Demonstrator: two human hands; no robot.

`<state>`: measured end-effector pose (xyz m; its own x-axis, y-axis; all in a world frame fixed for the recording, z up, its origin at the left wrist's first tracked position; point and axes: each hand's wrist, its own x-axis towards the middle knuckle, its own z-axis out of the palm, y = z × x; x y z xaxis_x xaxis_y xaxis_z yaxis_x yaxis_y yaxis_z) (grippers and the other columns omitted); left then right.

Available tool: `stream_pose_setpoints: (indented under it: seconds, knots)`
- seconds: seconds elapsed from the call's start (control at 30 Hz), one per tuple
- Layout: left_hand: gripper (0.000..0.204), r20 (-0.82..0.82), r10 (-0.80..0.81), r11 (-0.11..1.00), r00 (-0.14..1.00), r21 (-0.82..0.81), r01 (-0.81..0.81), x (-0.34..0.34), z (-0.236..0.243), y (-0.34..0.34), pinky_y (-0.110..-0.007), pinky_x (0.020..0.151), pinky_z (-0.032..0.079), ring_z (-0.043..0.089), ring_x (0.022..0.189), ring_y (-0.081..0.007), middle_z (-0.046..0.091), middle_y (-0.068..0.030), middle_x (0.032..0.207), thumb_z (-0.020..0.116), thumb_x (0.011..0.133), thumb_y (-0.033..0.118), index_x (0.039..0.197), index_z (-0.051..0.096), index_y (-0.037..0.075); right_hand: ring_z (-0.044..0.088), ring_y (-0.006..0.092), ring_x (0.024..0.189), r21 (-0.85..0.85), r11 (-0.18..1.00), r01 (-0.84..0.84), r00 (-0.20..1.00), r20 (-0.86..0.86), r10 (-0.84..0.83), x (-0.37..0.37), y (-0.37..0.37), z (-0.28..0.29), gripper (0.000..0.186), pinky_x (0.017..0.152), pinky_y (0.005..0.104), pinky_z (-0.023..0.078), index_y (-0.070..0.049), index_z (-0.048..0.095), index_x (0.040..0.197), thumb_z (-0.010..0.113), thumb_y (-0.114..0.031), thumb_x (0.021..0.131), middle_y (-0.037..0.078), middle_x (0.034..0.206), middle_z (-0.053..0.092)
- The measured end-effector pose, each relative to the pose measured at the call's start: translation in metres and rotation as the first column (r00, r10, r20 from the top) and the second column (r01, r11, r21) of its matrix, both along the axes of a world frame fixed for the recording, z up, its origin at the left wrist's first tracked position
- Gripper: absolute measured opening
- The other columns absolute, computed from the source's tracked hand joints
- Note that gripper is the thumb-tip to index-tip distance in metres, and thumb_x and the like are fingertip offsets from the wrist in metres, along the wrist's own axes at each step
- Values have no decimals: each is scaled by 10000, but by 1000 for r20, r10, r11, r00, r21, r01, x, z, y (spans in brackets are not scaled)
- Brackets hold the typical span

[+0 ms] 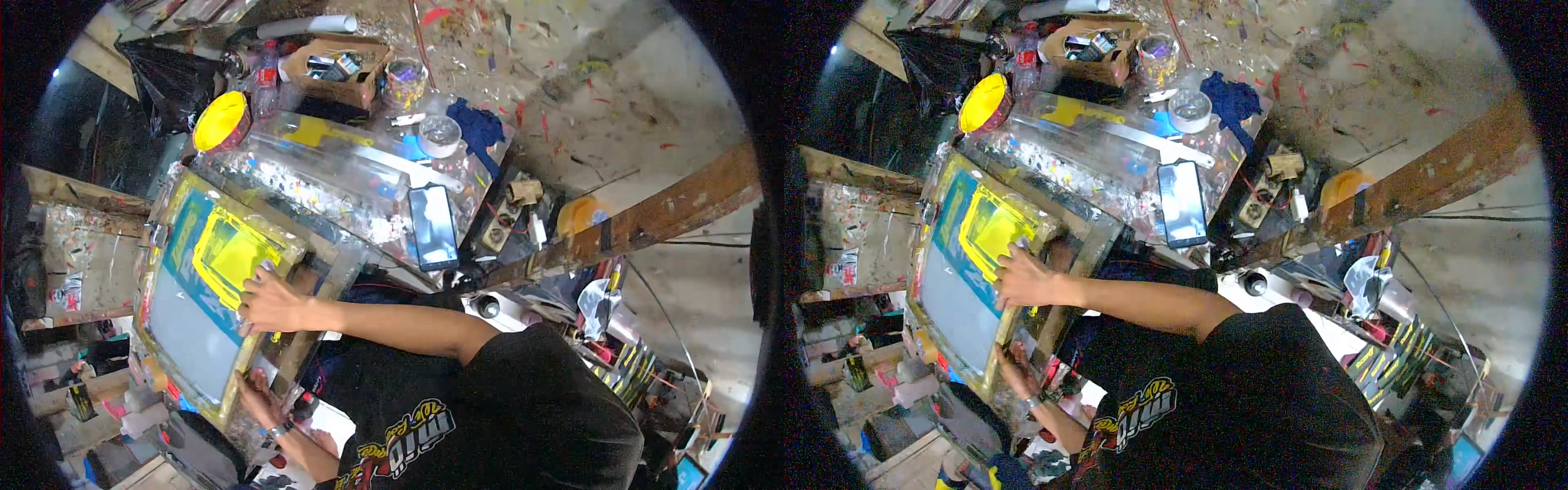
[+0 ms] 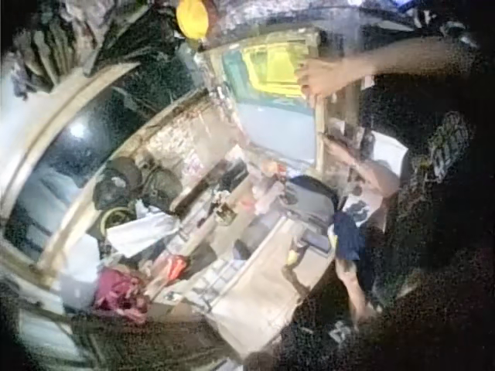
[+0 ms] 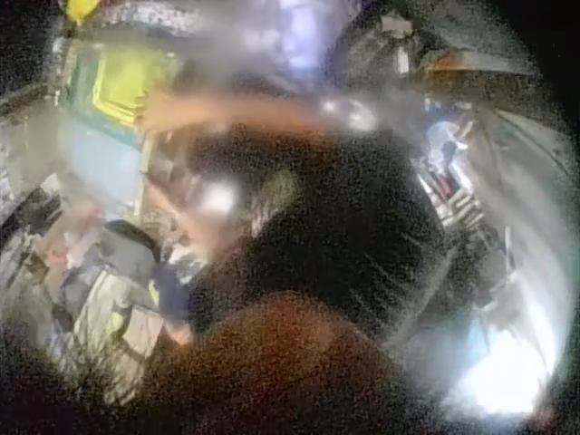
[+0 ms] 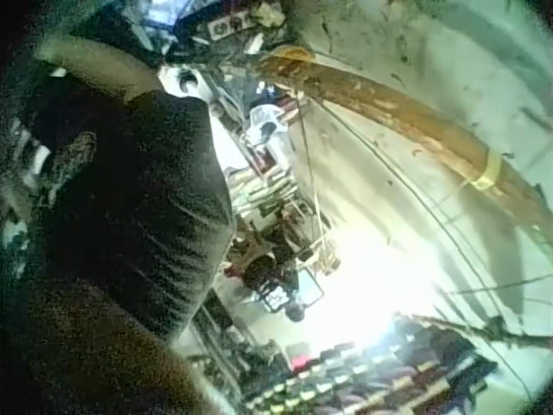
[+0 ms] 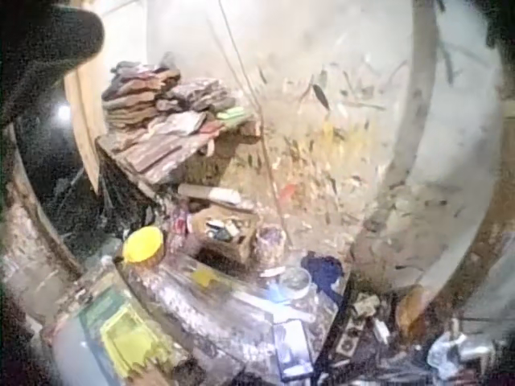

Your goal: The person screen prints yellow designs onto multiple grey fabric hat panels by lowering a screen, applying ink with a squeegee, and then removing and stacking each printed panel.

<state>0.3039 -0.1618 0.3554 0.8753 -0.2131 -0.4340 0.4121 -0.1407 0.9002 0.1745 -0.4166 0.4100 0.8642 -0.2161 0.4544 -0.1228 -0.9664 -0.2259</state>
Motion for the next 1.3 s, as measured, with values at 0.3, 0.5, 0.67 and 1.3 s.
stream_pose_setpoints:
  seconds: [0.3, 0.5, 0.67, 1.3]
  knots:
    - [515, -2, 46, 996, 999, 76, -46, -15, -3, -12, -292, 720, 531, 647, 804, -209, 648, -143, 954, 600, 960, 429, 1175, 550, -37, 629, 219, 941, 23, 997, -69, 993, -98, 71, 26, -14, 8, 370, 965, 530, 351, -112, 681, 940, 625, -465, 847, 29, 845, 685]
    - [575, -46, 54, 995, 997, 82, -50, -15, -1, -11, -303, 723, 532, 643, 812, -213, 641, -153, 957, 603, 958, 434, 1250, 498, -50, 688, 233, 852, 14, 991, -129, 987, -99, 130, 40, -25, 8, 385, 839, 449, 433, -79, 645, 998, 648, -430, 838, 55, 802, 699]
    - [538, -24, 16, 997, 1000, 69, -14, -15, 0, -9, -294, 661, 536, 647, 747, -215, 656, -154, 909, 606, 957, 434, 1178, 503, -46, 704, 234, 702, -27, 988, -154, 972, -185, 146, 47, -29, 10, 271, 828, 444, 458, -86, 658, 950, 678, -274, 756, 56, 723, 701]
    - [473, 59, 125, 991, 990, -55, -122, -23, -15, -10, -328, 555, 587, 686, 629, -259, 676, -203, 809, 596, 971, 382, 1063, 483, -68, 677, 235, 947, -175, 933, -314, 946, -136, 293, 46, -48, -18, 229, 945, 512, 428, -204, 616, 1084, 560, -276, 874, 70, 971, 695]
